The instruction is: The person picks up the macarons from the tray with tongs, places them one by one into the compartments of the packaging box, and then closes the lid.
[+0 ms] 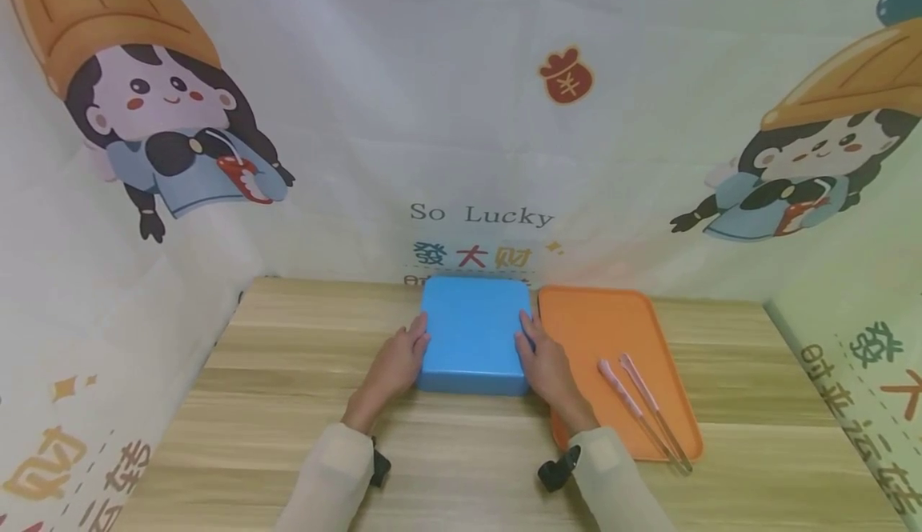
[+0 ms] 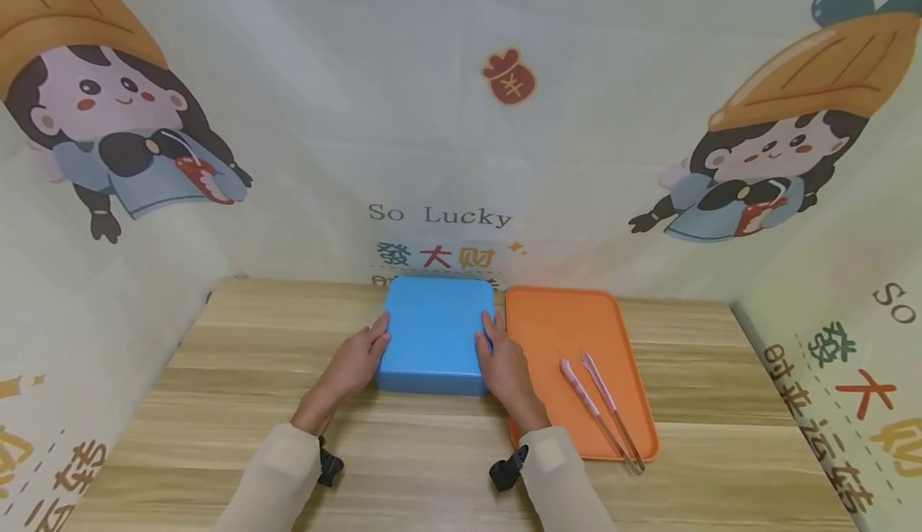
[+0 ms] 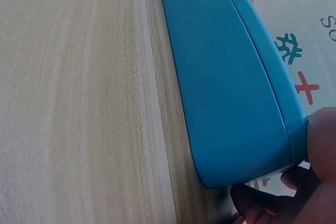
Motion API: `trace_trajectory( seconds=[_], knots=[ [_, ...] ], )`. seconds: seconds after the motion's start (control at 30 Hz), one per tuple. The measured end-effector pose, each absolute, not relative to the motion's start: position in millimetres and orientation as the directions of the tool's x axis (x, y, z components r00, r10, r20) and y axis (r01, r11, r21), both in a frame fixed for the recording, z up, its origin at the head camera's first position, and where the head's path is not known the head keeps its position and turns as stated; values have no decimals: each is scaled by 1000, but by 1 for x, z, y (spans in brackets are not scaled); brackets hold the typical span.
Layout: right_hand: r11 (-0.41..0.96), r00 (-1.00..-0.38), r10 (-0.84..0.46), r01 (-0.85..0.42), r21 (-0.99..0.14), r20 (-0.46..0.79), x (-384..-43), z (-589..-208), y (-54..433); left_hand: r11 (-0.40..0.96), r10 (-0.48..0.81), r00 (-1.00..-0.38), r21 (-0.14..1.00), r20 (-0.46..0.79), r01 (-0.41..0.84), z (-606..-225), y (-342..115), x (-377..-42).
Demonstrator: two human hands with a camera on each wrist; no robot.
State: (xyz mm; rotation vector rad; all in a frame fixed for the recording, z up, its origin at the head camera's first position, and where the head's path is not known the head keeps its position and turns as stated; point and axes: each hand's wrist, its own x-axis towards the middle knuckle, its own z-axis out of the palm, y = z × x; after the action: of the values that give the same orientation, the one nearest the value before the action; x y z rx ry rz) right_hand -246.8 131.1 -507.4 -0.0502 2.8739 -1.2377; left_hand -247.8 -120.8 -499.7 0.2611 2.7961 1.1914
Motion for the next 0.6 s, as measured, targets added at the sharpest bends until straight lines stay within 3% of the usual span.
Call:
trace_trajectory(
  seconds=[0.6],
  knots=[
    [700, -999, -38, -9, -714, -25, -247, -508, 131, 653, 194, -981, 749, -17, 116, -502, -121, -251]
  ],
)
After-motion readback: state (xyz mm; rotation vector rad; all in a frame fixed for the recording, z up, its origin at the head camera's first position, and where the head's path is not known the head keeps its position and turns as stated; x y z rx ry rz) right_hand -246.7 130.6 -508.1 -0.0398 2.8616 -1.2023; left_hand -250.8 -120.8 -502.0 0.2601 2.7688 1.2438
